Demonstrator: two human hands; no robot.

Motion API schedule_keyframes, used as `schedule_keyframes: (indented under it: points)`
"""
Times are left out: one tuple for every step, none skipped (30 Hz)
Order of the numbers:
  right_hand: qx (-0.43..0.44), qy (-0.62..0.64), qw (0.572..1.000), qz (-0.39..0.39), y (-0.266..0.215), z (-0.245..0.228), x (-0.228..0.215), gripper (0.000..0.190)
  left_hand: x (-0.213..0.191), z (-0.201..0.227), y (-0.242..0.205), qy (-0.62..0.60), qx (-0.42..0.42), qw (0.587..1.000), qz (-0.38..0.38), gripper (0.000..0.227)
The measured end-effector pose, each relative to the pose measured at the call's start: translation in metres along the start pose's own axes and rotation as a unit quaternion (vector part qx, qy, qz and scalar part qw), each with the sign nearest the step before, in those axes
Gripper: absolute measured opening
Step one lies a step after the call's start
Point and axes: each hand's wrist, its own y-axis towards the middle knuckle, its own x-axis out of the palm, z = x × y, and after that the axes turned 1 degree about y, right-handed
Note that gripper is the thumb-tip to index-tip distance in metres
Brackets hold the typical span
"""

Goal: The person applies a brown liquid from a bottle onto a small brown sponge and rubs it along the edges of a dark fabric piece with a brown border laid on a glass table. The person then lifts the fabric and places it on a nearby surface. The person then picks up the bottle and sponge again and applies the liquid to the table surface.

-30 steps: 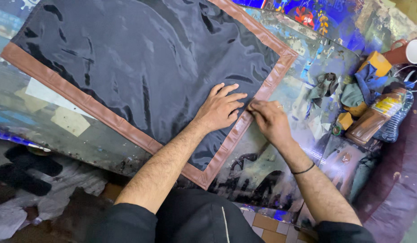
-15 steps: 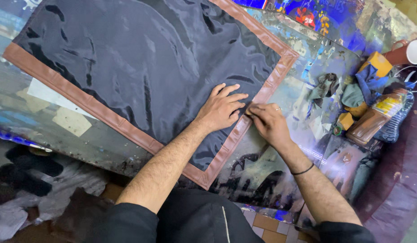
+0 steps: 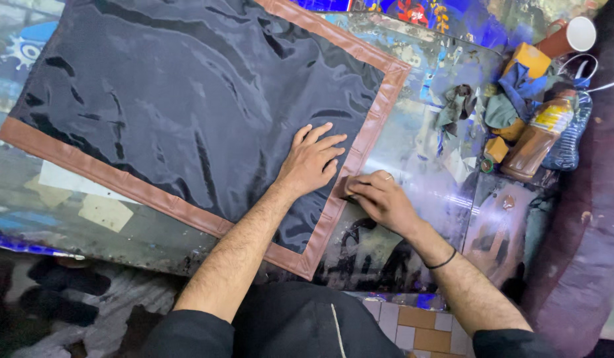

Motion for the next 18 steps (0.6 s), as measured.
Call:
schedule_keyframes:
  points:
    - [0.047,0.006,0.998,0.051,-0.003,0.000,-0.003,0.031,0.000,-0.001,0.000,-0.009,-0.002,1.000,-0.002,0.025]
    - [0.094,0.013,0.990,0.103,-0.004,0.002,-0.006,0.030,-0.001,-0.002,0.001,-0.017,-0.004,1.000,-0.004,0.026]
    - [0.142,0.019,0.978,0.154,-0.004,0.005,-0.009,0.029,0.000,-0.001,0.001,-0.026,-0.005,1.000,-0.007,0.027]
    - [0.170,0.028,0.968,0.185,-0.002,0.010,-0.012,0.030,0.001,0.001,0.000,-0.018,-0.001,1.000,-0.005,0.029]
    - [0.200,0.036,0.955,0.216,0.001,0.014,-0.013,0.030,0.003,0.004,-0.002,-0.011,0.005,1.000,-0.004,0.031]
    - [0.229,0.045,0.941,0.247,0.004,0.019,-0.013,0.031,0.004,0.009,-0.005,-0.003,0.011,1.000,-0.003,0.033]
    - [0.189,0.018,0.952,0.240,0.009,0.024,-0.013,0.031,0.004,0.012,-0.008,0.014,0.019,1.000,-0.018,0.032]
    - [0.150,-0.010,0.961,0.231,0.015,0.030,-0.012,0.031,0.003,0.015,-0.011,0.032,0.028,0.999,-0.032,0.031]
    - [0.110,-0.039,0.968,0.222,0.022,0.035,-0.011,0.031,0.002,0.016,-0.012,0.050,0.037,0.997,-0.045,0.030]
    - [0.089,-0.062,0.976,0.188,0.030,0.041,-0.012,0.030,-0.001,0.015,-0.013,0.051,0.050,0.997,-0.043,0.031]
    - [0.069,-0.083,0.983,0.151,0.037,0.046,-0.011,0.029,-0.004,0.012,-0.017,0.051,0.059,0.996,-0.041,0.032]
    - [0.049,-0.104,0.987,0.113,0.042,0.050,-0.010,0.029,-0.007,0.009,-0.019,0.050,0.067,0.996,-0.039,0.033]
    - [0.052,-0.120,0.981,0.141,0.047,0.052,-0.009,0.028,-0.010,0.005,-0.022,0.043,0.067,0.996,-0.038,0.032]
    - [0.055,-0.136,0.975,0.168,0.051,0.054,-0.009,0.027,-0.013,0.001,-0.024,0.035,0.066,0.996,-0.037,0.032]
    - [0.058,-0.153,0.967,0.195,0.053,0.055,-0.008,0.026,-0.014,-0.001,-0.025,0.027,0.066,0.997,-0.037,0.031]
    - [0.074,-0.144,0.970,0.184,0.055,0.055,-0.007,0.026,-0.015,-0.003,-0.026,0.029,0.063,0.997,-0.042,0.031]
    - [0.089,-0.137,0.971,0.172,0.055,0.054,-0.010,0.026,-0.014,-0.002,-0.025,0.030,0.061,0.997,-0.045,0.031]
    - [0.104,-0.130,0.973,0.160,0.055,0.053,-0.012,0.025,-0.013,-0.002,-0.023,0.032,0.059,0.997,-0.047,0.031]
